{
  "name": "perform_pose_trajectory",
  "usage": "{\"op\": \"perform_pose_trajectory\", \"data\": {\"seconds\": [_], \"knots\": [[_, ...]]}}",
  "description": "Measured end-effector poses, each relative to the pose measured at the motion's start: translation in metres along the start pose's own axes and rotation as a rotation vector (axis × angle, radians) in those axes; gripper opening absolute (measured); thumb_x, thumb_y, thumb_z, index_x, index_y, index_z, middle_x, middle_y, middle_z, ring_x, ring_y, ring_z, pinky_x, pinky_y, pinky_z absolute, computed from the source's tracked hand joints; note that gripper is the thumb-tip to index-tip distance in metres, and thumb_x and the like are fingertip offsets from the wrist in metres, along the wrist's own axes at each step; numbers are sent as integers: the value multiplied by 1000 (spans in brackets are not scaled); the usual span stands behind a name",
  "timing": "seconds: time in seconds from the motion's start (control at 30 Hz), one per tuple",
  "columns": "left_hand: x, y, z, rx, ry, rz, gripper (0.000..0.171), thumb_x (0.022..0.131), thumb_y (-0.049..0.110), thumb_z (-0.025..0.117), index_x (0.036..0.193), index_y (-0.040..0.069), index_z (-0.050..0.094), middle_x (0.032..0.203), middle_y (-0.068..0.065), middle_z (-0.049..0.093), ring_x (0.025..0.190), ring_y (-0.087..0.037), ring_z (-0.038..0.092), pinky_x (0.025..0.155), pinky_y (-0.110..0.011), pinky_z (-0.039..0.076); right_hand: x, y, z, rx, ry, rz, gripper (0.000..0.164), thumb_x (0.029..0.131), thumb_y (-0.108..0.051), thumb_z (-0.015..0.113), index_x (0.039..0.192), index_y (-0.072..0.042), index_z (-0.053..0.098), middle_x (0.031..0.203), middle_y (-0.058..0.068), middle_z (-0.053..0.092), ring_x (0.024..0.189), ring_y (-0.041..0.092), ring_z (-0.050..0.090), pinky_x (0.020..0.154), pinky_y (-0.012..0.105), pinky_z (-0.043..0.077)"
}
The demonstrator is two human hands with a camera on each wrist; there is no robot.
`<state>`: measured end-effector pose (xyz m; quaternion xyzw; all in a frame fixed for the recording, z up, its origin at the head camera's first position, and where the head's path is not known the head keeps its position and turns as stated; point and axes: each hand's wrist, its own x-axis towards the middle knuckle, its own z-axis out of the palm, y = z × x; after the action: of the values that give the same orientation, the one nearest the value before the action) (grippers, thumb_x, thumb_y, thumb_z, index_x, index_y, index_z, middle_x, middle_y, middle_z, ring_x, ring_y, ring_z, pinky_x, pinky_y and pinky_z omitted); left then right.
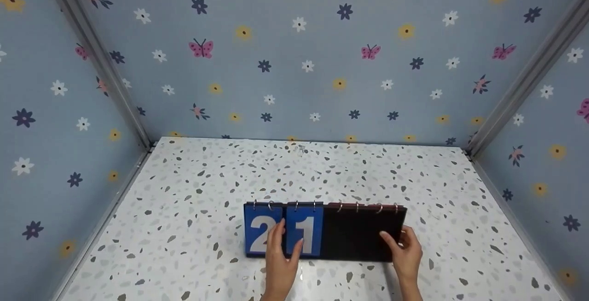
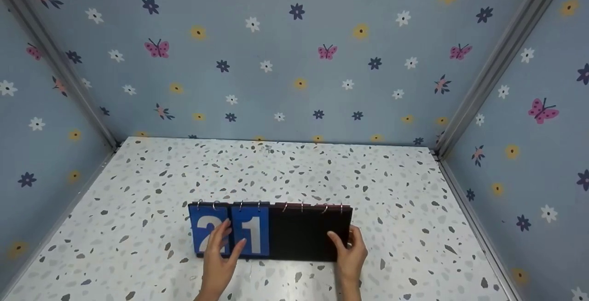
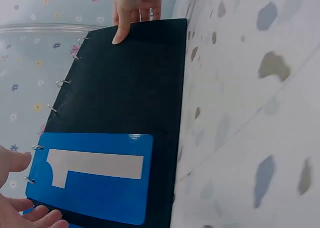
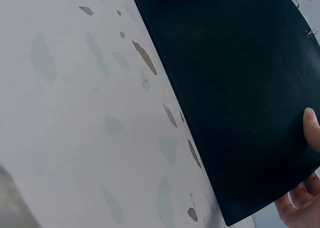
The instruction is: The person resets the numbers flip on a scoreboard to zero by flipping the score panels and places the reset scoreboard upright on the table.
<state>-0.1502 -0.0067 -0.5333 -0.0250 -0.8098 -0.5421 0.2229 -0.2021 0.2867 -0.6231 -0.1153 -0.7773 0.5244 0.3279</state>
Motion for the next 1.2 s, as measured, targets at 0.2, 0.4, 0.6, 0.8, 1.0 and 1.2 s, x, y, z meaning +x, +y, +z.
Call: {"op": "perform_pose_trajectory", "data": {"seconds": [0.2,0.4,0.6,0.8,1.0,1.2], "knots": [[-3,-5,6,-42,-16,-112,52,82,15,68,123,-4,43,116,-14,48,104,-28,50,85,-45,41,1,0,0,0,-4,14,32,67,-25,81,91,-19,61,77,-2,63,67,12,59,59,16,46],[2,-10,12,-62,-13,-246,37,81,15,69,110,1,51,102,-7,53,92,-20,52,79,-37,44,1,1,1,-39,0,38,31,67,-26,80,90,-20,61,78,-1,63,67,11,59,59,15,46],[5,-10,10,-125,-7,-324,20,80,9,68,93,1,56,82,-4,57,70,-13,53,61,-24,45,-1,0,0,-11,5,-9,31,66,-19,81,90,-19,61,75,-2,64,65,11,60,57,16,47],[5,1,-2,-207,-47,-351,27,79,8,69,98,0,53,77,-3,61,68,-13,56,60,-23,45,-1,-1,0,11,11,18,30,66,-16,81,89,-18,62,75,-2,63,66,11,60,58,16,47],[5,17,-16,-242,-91,-310,24,81,10,67,100,2,55,79,-2,63,68,-12,57,60,-22,46,-1,-2,0,31,9,8,30,66,-17,81,88,-18,62,73,-1,63,65,12,61,57,17,48],[8,29,-27,-274,-83,-215,13,88,12,59,95,3,64,87,-4,65,73,-11,60,65,-21,48,0,-2,0,10,5,-5,30,66,-21,81,89,-19,62,74,-2,63,66,12,60,57,17,47]]}}
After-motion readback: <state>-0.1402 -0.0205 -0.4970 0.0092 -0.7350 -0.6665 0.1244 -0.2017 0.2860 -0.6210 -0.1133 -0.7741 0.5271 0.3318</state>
